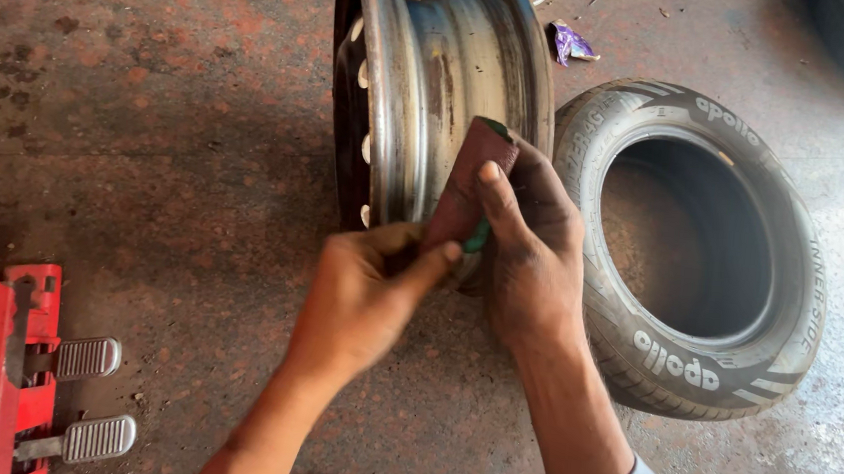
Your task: The person sands the outer and inner edges of a metal wheel rim using a piece of sandpaper held in their hand, rotating the rim to reach different sections.
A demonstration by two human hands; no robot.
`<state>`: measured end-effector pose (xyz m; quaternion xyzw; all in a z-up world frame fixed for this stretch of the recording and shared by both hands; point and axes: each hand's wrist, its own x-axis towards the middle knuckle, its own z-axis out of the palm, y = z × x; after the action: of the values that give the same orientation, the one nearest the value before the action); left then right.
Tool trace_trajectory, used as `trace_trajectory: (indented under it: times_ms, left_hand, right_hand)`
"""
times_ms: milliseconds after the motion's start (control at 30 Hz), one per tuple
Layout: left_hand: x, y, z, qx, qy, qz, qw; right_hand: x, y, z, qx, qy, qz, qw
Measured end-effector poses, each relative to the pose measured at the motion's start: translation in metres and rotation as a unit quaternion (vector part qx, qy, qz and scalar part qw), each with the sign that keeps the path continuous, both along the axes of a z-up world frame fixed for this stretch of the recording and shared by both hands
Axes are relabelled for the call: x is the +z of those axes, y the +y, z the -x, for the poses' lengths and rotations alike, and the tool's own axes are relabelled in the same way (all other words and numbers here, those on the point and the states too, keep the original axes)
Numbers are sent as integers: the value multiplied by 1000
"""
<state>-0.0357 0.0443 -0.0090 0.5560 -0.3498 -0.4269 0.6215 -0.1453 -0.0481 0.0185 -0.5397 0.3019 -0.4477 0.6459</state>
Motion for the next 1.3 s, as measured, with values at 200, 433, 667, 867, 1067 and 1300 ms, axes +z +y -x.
trace_trajectory:
  times_ms: [200,433,667,867,1067,1300]
  left_hand:
    - [3,-4,4,242,-323,52,914]
    - [-17,-49,-33,247,-273,181,912]
    - [-42,-54,-26,232,-220,152,935]
    - [-42,-55,-31,248,-265,159,918]
    - [-41,-50,-29,245,-253,130,927]
    - [-30,-54,-35,244,-261,132,925]
  right_hand:
    - [2,-22,-17,-40,194,148,969]
    - [4,-8,-52,-102,320,269,903]
    - [3,-74,-97,-137,366,445,806]
    - [2,-130,-123,-83,336,504,791]
    - [-5,-87,-90,-142,336,562,742]
    - [18,-107,-107,-9,460,521,719]
